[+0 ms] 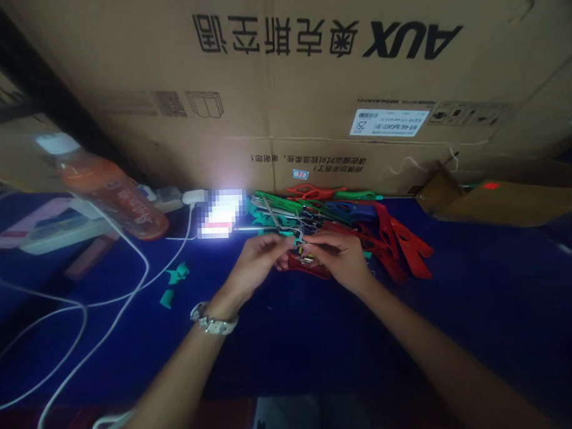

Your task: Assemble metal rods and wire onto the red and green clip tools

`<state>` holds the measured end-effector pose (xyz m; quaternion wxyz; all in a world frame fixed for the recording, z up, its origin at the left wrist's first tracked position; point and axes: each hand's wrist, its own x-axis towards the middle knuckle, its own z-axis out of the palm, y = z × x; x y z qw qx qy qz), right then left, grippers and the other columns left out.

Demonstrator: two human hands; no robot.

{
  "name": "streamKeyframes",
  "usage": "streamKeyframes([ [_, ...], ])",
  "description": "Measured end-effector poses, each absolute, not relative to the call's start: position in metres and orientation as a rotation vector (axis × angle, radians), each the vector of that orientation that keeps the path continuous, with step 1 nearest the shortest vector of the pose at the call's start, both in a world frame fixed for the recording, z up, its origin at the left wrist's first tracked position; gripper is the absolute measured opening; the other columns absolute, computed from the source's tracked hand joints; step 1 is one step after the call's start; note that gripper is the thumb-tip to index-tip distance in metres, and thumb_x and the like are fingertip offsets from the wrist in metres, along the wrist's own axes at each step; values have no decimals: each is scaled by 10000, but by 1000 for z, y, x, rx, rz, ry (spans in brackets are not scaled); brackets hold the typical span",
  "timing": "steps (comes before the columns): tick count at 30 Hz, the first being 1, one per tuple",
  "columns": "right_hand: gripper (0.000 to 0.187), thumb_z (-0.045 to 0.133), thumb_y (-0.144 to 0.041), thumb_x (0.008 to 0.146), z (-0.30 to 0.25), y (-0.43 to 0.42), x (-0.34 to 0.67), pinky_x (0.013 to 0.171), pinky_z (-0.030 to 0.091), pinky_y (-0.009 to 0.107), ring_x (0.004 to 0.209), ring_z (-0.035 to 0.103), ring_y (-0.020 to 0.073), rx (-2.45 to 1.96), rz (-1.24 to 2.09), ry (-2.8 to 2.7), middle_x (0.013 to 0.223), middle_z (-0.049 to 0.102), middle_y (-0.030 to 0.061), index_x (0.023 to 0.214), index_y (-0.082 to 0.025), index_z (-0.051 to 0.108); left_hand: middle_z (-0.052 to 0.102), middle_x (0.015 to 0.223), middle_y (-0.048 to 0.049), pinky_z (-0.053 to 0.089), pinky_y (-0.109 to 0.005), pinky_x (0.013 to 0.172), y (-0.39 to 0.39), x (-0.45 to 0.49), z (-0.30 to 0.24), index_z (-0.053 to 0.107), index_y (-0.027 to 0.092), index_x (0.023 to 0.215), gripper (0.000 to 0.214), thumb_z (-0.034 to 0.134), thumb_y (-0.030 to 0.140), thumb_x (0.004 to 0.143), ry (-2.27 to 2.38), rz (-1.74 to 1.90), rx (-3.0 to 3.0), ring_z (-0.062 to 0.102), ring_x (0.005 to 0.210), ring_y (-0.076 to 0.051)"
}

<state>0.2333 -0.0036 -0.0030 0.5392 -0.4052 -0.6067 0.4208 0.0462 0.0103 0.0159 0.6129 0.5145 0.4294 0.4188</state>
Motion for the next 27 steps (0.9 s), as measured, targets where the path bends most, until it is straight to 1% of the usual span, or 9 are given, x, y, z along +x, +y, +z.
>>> streamKeyframes([
  [3,199,790,-387,793,-3,-3,235,610,634,345,713,727,192,-986,967,-1465,871,771,43,964,-287,810,602,577,12,455,-229,543,10,46,17,647,175,655,305,770,422,784,967,964,1248,550,522,-98],
  [7,177,793,-362,793,-1,-2,239,545,578,315,619,690,173,-1008,815,-1559,888,790,53,944,-274,820,609,591,7,460,-229,567,11,44,18,644,172,656,316,746,427,814,929,923,1325,554,543,-99],
  [13,155,801,-324,789,-1,0,243,485,513,252,554,673,148,-931,706,-1636,790,794,32,931,-265,823,612,610,10,455,-226,601,14,38,16,645,156,682,326,719,427,848,858,873,1406,550,570,-93],
  [19,154,806,-296,787,-3,1,243,477,522,237,546,686,144,-907,654,-1668,783,795,22,936,-261,821,611,613,16,456,-233,608,16,35,16,640,147,698,339,719,441,846,844,852,1421,543,569,-92],
  [24,112,788,-239,802,3,-3,244,536,557,245,564,706,146,-917,560,-1762,771,796,11,909,-255,817,603,602,19,453,-234,607,15,33,18,652,147,715,320,711,430,852,856,826,1473,543,568,-94],
  [27,84,756,-220,828,8,-7,242,546,562,237,564,709,139,-955,508,-1815,768,796,7,890,-242,808,594,582,20,452,-234,604,15,32,19,644,149,693,318,718,418,846,885,811,1489,539,560,-93],
])
